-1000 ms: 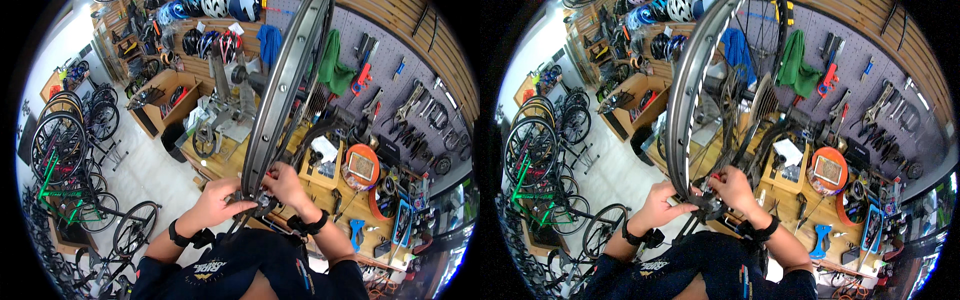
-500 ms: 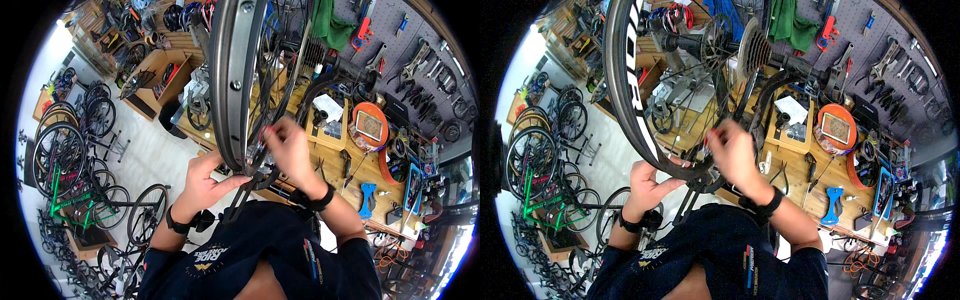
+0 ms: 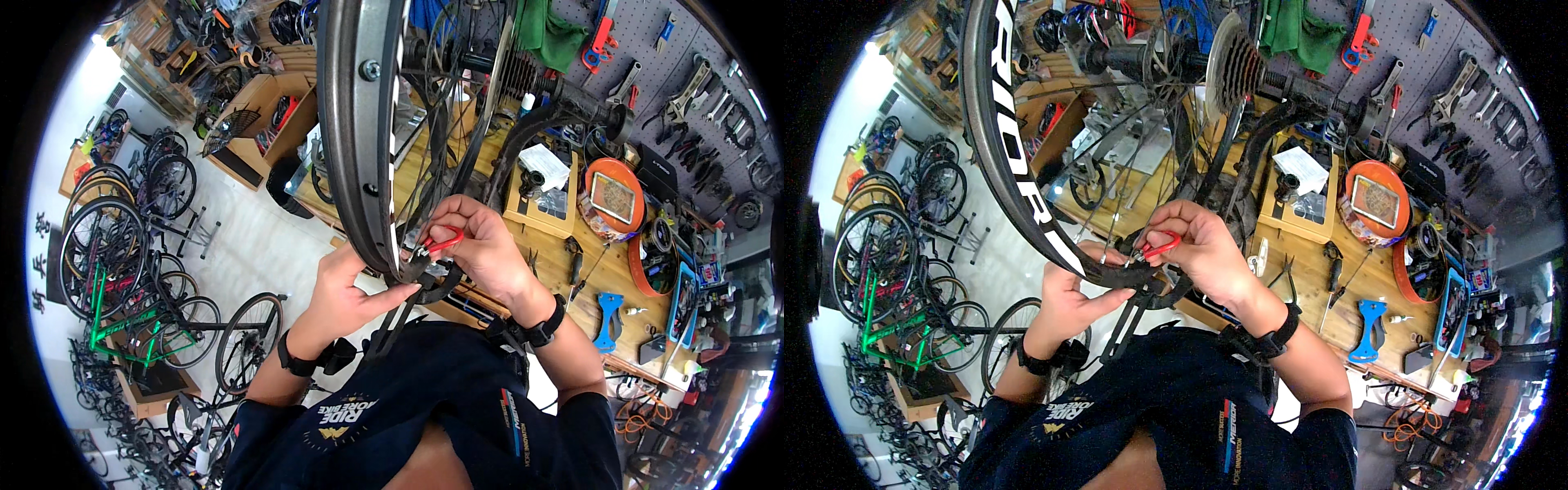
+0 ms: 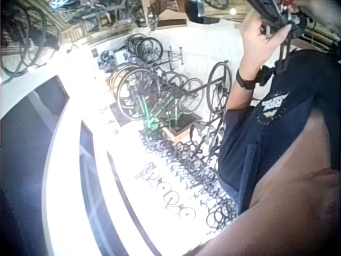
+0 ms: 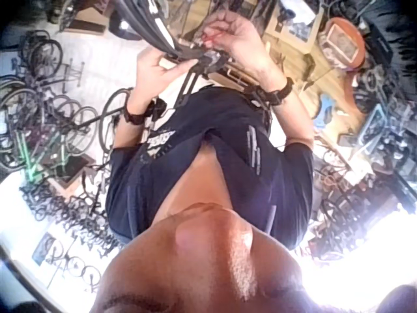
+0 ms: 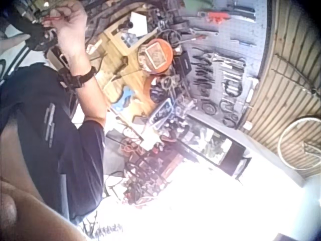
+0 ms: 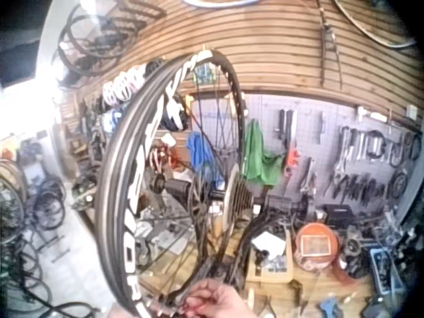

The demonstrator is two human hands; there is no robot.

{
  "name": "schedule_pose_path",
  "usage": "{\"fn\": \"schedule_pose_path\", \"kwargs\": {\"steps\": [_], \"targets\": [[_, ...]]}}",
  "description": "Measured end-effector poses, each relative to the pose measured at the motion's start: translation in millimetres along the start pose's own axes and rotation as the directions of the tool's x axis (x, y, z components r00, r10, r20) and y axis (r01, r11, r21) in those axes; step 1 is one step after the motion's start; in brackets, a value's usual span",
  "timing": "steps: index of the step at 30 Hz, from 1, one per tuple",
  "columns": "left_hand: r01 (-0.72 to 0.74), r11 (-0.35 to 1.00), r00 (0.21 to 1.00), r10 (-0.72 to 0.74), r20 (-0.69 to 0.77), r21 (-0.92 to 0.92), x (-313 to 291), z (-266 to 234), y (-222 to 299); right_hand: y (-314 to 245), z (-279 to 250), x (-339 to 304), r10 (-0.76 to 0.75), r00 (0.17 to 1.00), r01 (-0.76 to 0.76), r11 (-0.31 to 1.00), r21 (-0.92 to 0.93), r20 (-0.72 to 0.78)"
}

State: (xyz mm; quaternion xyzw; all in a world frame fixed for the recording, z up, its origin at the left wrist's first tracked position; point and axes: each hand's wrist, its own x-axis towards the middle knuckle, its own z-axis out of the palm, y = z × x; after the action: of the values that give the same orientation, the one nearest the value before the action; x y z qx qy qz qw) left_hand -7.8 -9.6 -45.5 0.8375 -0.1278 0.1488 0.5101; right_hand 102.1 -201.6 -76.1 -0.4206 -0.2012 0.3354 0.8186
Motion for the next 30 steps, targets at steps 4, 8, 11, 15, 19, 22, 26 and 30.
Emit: {"fn": "schedule_pose_path", "kwargs": {"steps": [4,8,11,15,19,22,26,30], "targets": [[-0.045,0.998,0.998,0.046,-0.032,0.048,-0.9,1.3,-3.0,3.5,2.9,3.2,0.015,0.999,-0.015,1.000,0.008,0.042],[-0.035,0.999,0.998,0.036,-0.043,0.026,-1.8,2.1,-1.1,5.3,3.5,5.1,0.001,0.997,-0.001,1.000,-0.002,0.073],[0.002,0.999,1.000,-0.001,-0.022,0.036,-3.5,1.2,-1.8,3.7,2.0,7.0,-0.022,0.995,0.022,1.000,0.005,0.096],[0.003,0.999,1.000,-0.002,-0.031,0.033,-4.3,1.7,-0.8,5.6,-0.5,7.5,-0.042,0.989,0.038,0.999,0.033,0.144],[-0.022,1.000,0.998,0.023,-0.052,0.012,-4.9,1.8,-1.1,-3.2,0.2,3.9,-0.040,0.970,0.021,0.996,0.081,0.239],[-0.032,0.999,0.998,0.032,-0.060,0.014,-4.0,2.1,1.0,-6.6,-0.2,1.8,-0.039,0.952,-0.003,0.991,0.135,0.304],[-0.030,1.000,0.998,0.031,-0.062,0.007,-6.5,3.0,-2.1,-5.9,-1.9,2.5,-0.007,0.948,-0.045,0.987,0.153,0.319],[-0.023,1.000,0.998,0.024,-0.053,0.012,-8.3,3.2,-4.4,-9.1,-4.3,7.8,0.085,0.927,-0.169,0.964,0.204,0.366]]}}
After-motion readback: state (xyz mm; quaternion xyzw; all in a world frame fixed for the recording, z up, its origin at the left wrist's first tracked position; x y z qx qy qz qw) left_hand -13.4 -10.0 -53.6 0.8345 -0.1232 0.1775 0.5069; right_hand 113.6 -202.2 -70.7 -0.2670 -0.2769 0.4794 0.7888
